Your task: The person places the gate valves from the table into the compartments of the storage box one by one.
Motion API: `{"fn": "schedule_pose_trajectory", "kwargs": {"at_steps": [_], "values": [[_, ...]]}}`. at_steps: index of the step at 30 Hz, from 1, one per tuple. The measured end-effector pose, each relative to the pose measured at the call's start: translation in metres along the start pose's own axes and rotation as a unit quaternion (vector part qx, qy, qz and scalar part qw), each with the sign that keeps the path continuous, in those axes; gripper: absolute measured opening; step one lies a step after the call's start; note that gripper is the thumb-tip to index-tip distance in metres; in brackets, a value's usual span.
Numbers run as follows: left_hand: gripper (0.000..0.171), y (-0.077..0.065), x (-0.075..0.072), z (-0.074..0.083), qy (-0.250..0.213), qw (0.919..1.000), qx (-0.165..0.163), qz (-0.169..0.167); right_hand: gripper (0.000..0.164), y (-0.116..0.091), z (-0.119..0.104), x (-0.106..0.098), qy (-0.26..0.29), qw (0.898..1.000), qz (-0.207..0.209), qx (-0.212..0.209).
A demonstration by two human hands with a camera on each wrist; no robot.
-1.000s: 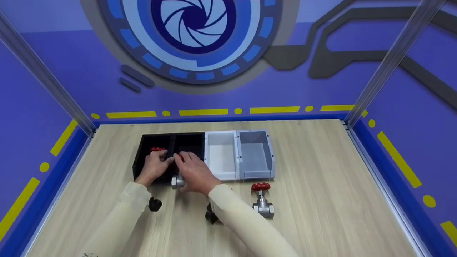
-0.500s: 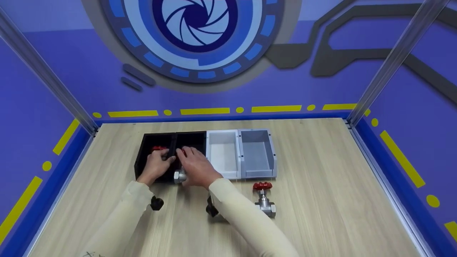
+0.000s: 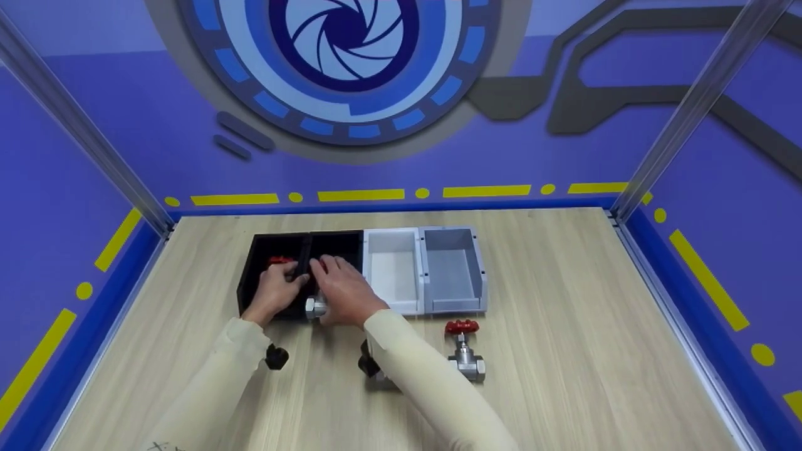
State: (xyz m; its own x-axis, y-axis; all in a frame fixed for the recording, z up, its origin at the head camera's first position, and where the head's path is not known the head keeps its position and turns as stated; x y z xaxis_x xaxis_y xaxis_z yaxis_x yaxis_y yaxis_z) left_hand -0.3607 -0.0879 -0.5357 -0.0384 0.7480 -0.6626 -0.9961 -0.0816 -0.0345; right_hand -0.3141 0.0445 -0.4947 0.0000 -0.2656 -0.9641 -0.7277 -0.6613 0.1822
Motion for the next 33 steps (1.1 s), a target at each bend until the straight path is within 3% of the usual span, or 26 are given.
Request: {"fn": "schedule_pose_trajectory", "kwargs": {"at_steps": [9, 33], "values": [[0.042, 0.0, 0.0, -0.001, 0.005, 0.9999, -0.007, -0.007, 0.107, 0.004, 0.006, 0.005, 0.009, 0.999, -0.028, 0.02], [0.046, 0.0, 0.001, 0.0, 0.017, 0.9998, -0.01, -0.005, 0.11, 0.012, 0.02, 0.013, 0.035, 0.998, -0.027, 0.045]]}}
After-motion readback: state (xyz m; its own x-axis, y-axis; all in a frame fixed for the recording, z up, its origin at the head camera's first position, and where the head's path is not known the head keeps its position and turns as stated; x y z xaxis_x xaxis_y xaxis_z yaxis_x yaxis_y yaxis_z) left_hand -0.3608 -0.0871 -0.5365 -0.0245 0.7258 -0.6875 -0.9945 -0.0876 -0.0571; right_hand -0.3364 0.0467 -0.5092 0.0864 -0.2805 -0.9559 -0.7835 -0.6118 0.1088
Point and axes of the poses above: each hand's wrist, its own y-axis towards the middle knuckle, its own x-axis out of the palm, z = x × y, the point moved 8 cm from there along y, towards the middle knuckle, and after that the axes turned 7 degrees about -x, right-handed, at the moved point
